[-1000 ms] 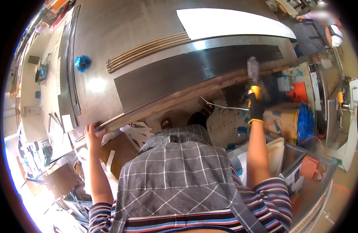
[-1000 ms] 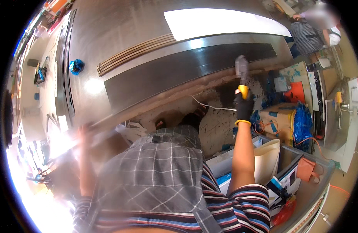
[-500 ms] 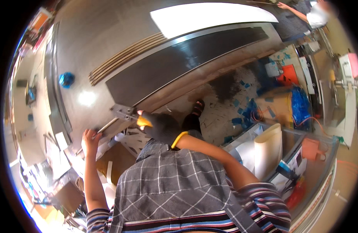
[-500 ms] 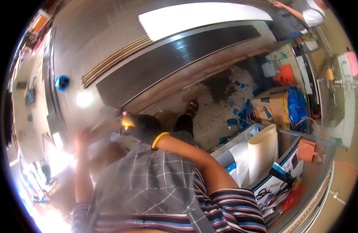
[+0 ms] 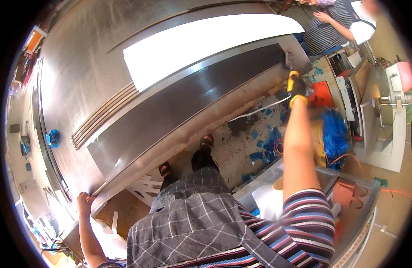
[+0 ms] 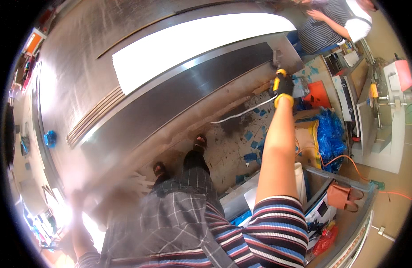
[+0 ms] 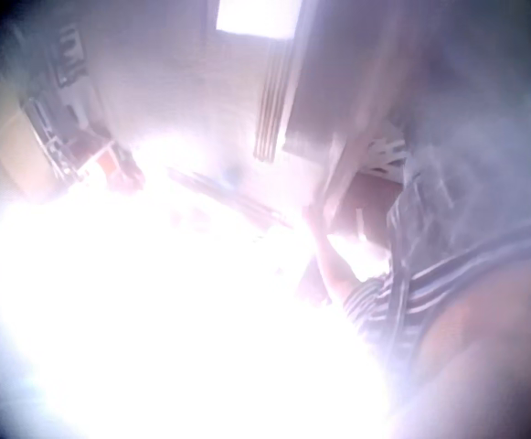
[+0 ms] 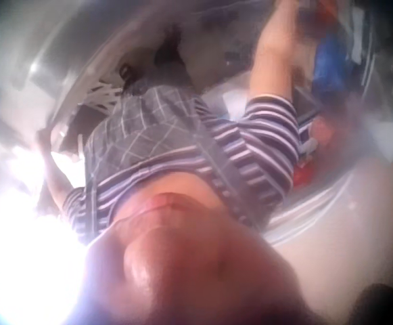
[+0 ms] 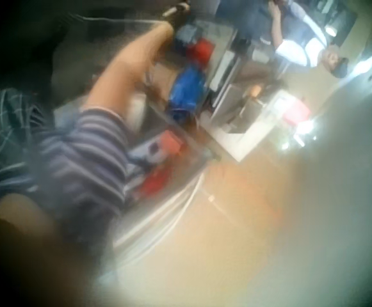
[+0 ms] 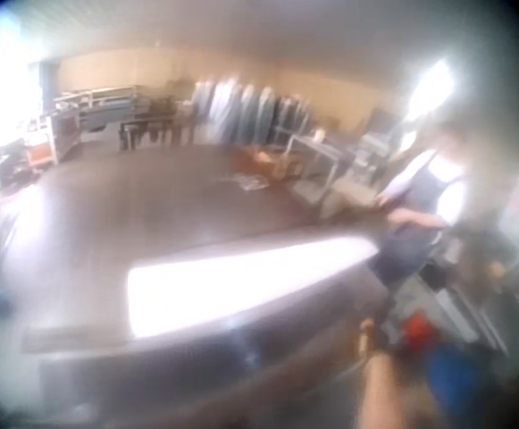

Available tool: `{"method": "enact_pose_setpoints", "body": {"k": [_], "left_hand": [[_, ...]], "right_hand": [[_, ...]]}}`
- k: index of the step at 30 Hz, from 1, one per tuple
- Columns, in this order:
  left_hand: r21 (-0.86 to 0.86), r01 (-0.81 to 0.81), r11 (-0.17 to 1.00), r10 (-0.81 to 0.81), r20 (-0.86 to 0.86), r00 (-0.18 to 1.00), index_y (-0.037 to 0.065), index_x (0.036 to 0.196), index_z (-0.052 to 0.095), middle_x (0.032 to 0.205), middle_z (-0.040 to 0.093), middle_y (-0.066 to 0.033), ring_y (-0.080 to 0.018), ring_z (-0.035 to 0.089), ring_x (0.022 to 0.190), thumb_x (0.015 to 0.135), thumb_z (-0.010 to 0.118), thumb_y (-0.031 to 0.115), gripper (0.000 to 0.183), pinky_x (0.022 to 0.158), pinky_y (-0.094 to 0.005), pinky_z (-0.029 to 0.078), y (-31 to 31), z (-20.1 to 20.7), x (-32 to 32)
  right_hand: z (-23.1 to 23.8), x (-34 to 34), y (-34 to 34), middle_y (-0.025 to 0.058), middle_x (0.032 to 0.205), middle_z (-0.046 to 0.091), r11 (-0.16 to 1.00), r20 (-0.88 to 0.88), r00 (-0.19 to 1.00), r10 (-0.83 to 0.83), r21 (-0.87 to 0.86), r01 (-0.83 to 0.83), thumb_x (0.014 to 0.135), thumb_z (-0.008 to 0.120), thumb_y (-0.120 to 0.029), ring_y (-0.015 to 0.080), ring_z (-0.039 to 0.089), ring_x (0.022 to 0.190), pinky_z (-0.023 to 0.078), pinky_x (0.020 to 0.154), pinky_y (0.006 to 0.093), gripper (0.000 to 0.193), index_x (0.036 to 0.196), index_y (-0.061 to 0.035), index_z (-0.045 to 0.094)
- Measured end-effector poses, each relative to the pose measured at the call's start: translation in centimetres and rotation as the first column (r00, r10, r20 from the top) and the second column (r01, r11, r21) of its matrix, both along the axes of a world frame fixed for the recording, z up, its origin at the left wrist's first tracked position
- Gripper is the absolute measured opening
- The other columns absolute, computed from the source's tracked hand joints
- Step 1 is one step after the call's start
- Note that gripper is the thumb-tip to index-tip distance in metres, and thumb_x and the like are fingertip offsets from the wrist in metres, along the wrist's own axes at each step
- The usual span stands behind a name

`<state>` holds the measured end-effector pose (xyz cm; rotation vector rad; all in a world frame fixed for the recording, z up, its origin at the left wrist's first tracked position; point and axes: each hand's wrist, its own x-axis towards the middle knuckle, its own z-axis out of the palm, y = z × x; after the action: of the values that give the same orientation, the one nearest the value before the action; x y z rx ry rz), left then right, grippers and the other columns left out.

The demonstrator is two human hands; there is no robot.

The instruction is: The person places a black sheet and a white film on a large metal table, uses a roller by hand to press down on the film, and moves several thin metal rods into alignment. They handle the materials one at a time, repositioning the sheets and the rods across the surface.

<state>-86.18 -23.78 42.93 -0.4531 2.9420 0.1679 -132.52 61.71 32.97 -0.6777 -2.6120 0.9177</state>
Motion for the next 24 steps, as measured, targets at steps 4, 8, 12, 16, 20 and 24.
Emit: {"method": "enact_pose_setpoints", "body": {"k": [4,8,12,16,20,24], "left_hand": [[0.021,-0.122,0.992,0.118,0.132,0.984,0.002,0.074,0.059,0.079,0.06,-0.0137,-0.0329,0.061,0.074,0.067,0.08,0.013,0.025,0.067,-0.0415,0.049,-5.9,-4.5,3.7],[0.113,-0.07,0.991,0.074,-0.028,0.997,0.003,0.072,0.056,0.078,0.057,-0.0138,-0.0355,0.059,0.076,0.071,0.076,0.015,0.023,0.066,-0.0438,0.046,-7.7,-6.6,5.5],[0.133,-0.081,0.988,0.07,0.084,0.994,0.003,0.074,0.058,0.079,0.059,-0.0127,-0.0334,0.06,0.076,0.069,0.078,0.016,0.024,0.066,-0.0424,0.047,-5.2,-4.3,3.1],[0.176,-0.107,0.979,0.097,0.069,0.993,0.003,0.074,0.057,0.078,0.058,-0.0115,-0.0314,0.061,0.075,0.069,0.079,0.018,0.027,0.065,-0.0414,0.047,0.0,1.0,-0.9],[0.146,-0.013,0.989,0.014,-0.001,1.0,0.003,0.074,0.056,0.077,0.058,-0.0112,-0.0307,0.061,0.074,0.07,0.08,0.019,0.029,0.064,-0.0408,0.047,-0.1,0.7,-0.3],[0.13,-0.033,0.991,0.033,0.002,0.999,0.002,0.072,0.056,0.077,0.057,-0.0117,-0.0303,0.06,0.074,0.068,0.08,0.017,0.029,0.064,-0.0406,0.046,0.0,-0.1,0.6]], "right_hand": [[3.8,0.4,-2.0,0.0173,0.092,0.067,0.947,0.044,0.983,0.176,-0.279,-0.157,0.087,0.059,-0.051,0.0307,0.064,0.085,0.048,0.074,0.0402,0.057,0.107,0.002,0.064],[3.5,14.1,-17.1,0.0096,0.098,0.066,0.79,-0.06,0.817,0.573,-0.227,-0.57,0.095,0.053,-0.05,0.0225,0.064,0.091,0.051,0.077,0.0346,0.052,0.12,-0.0058,0.059],[5.0,28.6,-37.9,0.0148,0.111,0.066,0.411,-0.2,0.52,0.83,-0.409,-0.814,0.088,0.069,-0.03,0.0286,0.065,0.104,0.05,0.09,0.0379,0.044,0.125,-0.0078,0.056],[9.9,33.5,-52.7,0.0167,0.092,0.07,0.186,0.029,0.193,0.981,-0.437,-0.88,0.089,0.061,-0.038,0.0356,0.068,0.085,0.052,0.076,0.0446,0.04,0.12,-0.0115,0.06],[10.3,32.9,-53.9,0.0161,0.094,0.07,0.209,-0.002,0.226,0.974,-0.373,-0.904,0.088,0.064,-0.033,0.0332,0.068,0.084,0.053,0.074,0.0428,0.037,0.116,-0.009,0.061],[5.4,30.7,-42.3,0.0116,0.098,0.068,0.601,0.003,0.638,0.77,-0.337,-0.724,0.093,0.06,-0.038,0.0269,0.068,0.084,0.053,0.075,0.0358,0.04,0.12,-0.0084,0.06]]}}
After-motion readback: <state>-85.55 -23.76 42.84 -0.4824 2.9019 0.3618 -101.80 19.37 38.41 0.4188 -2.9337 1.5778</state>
